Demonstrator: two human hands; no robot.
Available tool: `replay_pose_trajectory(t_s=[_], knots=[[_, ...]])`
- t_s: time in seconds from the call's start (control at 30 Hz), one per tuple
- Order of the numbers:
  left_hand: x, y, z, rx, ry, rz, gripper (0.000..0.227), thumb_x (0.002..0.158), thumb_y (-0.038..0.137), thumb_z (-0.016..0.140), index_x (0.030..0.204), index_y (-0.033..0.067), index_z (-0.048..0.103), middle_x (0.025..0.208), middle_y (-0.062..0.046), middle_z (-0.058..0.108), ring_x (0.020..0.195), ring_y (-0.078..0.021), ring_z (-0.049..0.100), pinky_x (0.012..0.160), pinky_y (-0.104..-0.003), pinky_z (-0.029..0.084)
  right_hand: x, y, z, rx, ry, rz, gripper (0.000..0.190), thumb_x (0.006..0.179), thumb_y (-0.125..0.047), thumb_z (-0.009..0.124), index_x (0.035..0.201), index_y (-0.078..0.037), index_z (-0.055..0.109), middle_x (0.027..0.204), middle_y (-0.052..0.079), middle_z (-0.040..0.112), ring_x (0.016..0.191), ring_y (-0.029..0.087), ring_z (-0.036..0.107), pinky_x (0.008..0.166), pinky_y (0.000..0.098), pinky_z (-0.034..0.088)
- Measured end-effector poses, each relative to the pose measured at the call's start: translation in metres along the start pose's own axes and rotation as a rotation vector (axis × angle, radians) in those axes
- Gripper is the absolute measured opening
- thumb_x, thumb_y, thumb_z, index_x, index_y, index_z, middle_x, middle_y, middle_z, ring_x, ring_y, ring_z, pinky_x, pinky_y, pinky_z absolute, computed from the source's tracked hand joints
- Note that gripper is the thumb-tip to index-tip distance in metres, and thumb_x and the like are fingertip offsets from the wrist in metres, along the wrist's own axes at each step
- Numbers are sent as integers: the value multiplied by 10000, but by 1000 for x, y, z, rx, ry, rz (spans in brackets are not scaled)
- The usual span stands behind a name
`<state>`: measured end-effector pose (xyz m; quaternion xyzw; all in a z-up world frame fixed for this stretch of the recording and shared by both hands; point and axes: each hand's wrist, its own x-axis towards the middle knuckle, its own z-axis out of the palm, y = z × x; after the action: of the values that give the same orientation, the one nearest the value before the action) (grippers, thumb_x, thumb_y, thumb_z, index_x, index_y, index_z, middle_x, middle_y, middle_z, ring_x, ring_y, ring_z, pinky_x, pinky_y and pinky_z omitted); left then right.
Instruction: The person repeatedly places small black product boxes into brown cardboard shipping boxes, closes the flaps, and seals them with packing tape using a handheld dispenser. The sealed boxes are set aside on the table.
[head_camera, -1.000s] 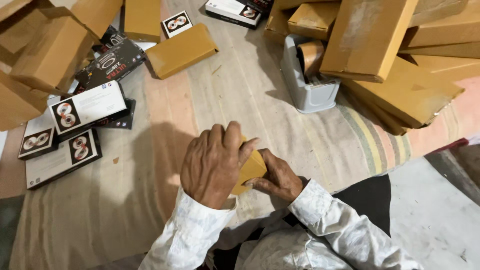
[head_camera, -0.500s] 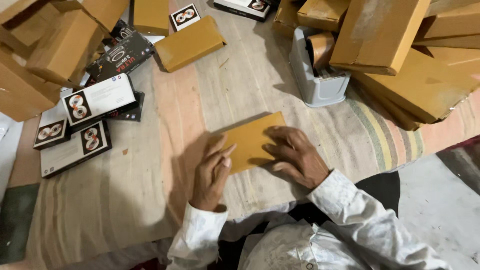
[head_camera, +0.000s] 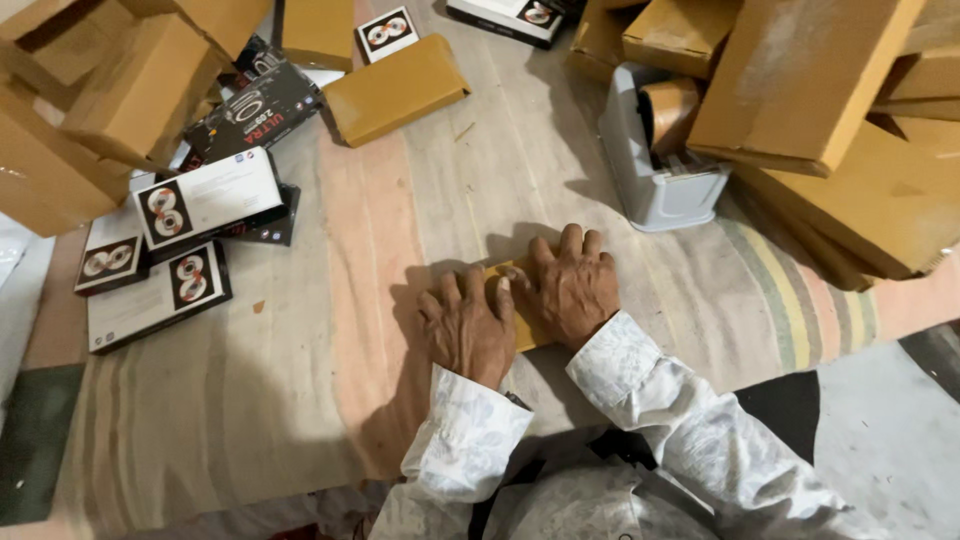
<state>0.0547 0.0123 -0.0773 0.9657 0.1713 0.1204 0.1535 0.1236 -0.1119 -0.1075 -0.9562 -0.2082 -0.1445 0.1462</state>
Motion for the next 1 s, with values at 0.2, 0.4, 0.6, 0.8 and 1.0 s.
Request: replay_pose_trajectory(t_s=[0.2, 0.4, 0.6, 0.8, 1.0], knots=[[5, -4, 5, -31, -48, -47, 394, 1032, 466, 490, 1186, 131, 625, 1201, -168, 600, 1096, -436, 518, 932, -554, 445, 17, 22, 23, 9, 104, -42, 222, 993, -241, 636, 1094, -45, 652, 1056, 176, 626, 948, 333, 625, 691, 431, 561], [-10, -23, 14, -154, 225, 176, 306, 1005, 350, 567, 1189, 120, 647, 1178, -169, 628, 1090, -439, 540, 944, -554, 445, 5, 58, -29, 541, -424, 134, 597, 844, -468, 778, 1188, -8, 616, 927, 189, 711, 813, 288, 694, 701, 411, 572], [-19, -55, 24, -1099, 311, 127, 344, 1052, 212, 533, 1343, 31, 550, 1193, -107, 637, 1026, -197, 664, 855, -316, 556, -75, 93, -84, 965, -624, 488, 528, 858, -392, 705, 1211, 2, 692, 918, 124, 739, 753, 233, 683, 623, 375, 549], [-20, -60, 42, -769, 306, 97, 182, 996, 146, 607, 1119, 29, 672, 1144, -106, 654, 922, -201, 679, 754, -295, 574, -117, 182, -176, 1374, 473, 384, 429, 1070, -126, 669, 1432, 67, 542, 1293, 145, 646, 1172, 236, 650, 1013, 368, 535], [-14, -50, 43, -409, 374, 261, 113, 868, 89, 706, 976, 61, 726, 1059, -95, 686, 981, -324, 660, 792, -387, 553, 49, 247, -267, 444, 756, 265, 354, 1049, -84, 675, 1360, 46, 566, 1251, 142, 653, 1124, 242, 654, 964, 365, 538]])
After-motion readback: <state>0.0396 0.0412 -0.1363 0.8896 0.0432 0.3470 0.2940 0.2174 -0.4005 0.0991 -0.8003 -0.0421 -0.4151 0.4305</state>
